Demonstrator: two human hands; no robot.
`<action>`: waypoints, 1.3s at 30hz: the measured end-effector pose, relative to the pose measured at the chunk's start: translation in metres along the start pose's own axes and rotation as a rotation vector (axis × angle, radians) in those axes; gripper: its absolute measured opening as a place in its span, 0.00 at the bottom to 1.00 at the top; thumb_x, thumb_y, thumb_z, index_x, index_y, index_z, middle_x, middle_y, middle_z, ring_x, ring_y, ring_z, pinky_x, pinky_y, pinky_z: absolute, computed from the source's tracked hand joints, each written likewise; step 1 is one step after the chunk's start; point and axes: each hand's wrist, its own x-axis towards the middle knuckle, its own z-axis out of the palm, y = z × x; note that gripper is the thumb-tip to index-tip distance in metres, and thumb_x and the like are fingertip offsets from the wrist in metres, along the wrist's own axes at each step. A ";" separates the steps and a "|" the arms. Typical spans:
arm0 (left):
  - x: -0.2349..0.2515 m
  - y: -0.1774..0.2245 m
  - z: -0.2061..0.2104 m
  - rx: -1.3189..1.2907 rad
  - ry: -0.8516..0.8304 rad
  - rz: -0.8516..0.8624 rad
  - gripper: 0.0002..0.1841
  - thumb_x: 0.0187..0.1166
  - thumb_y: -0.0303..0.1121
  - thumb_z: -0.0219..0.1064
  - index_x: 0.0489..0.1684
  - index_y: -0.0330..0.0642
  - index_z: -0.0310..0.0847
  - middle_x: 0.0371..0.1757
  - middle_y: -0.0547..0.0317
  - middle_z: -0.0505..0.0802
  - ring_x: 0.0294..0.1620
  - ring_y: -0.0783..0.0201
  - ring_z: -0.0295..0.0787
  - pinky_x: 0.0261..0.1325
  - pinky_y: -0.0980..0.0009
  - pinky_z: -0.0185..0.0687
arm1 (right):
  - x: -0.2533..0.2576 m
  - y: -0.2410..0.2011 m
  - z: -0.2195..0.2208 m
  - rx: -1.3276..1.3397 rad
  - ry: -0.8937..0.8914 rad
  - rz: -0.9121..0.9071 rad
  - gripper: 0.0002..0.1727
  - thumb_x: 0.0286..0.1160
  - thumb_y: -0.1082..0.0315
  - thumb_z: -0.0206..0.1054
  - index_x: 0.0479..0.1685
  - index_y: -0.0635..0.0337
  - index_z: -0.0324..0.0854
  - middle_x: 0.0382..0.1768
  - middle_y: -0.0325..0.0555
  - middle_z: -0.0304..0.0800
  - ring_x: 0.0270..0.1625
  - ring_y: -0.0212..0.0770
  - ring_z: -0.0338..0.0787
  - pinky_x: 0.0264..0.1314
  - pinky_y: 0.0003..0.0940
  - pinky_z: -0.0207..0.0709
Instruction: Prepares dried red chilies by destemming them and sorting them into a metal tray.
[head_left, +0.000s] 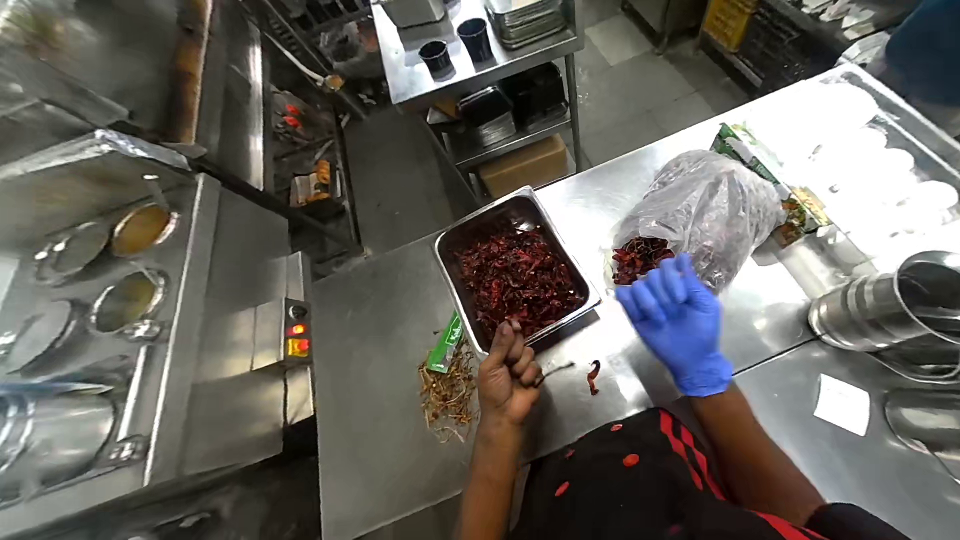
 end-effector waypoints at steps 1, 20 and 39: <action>-0.002 0.003 -0.008 -0.014 0.039 0.010 0.11 0.90 0.47 0.56 0.42 0.55 0.80 0.12 0.77 0.64 0.06 0.80 0.57 0.09 0.85 0.58 | 0.003 -0.011 -0.004 -0.164 -0.025 -0.036 0.27 0.93 0.51 0.44 0.18 0.42 0.71 0.14 0.27 0.65 0.22 0.30 0.70 0.37 0.29 0.72; -0.017 0.019 0.003 -0.094 -0.049 0.134 0.17 0.93 0.49 0.48 0.40 0.54 0.79 0.15 0.75 0.67 0.08 0.79 0.57 0.11 0.85 0.55 | -0.040 0.059 -0.030 -1.187 -0.431 0.378 0.34 0.81 0.50 0.67 0.88 0.34 0.68 0.64 0.38 0.88 0.56 0.37 0.90 0.55 0.42 0.87; -0.024 -0.052 0.011 1.407 0.084 0.414 0.15 0.91 0.44 0.55 0.64 0.53 0.82 0.33 0.64 0.89 0.30 0.65 0.86 0.35 0.61 0.85 | -0.036 0.047 -0.038 -1.282 -0.153 0.114 0.11 0.82 0.57 0.67 0.36 0.52 0.89 0.31 0.36 0.88 0.33 0.33 0.86 0.36 0.33 0.81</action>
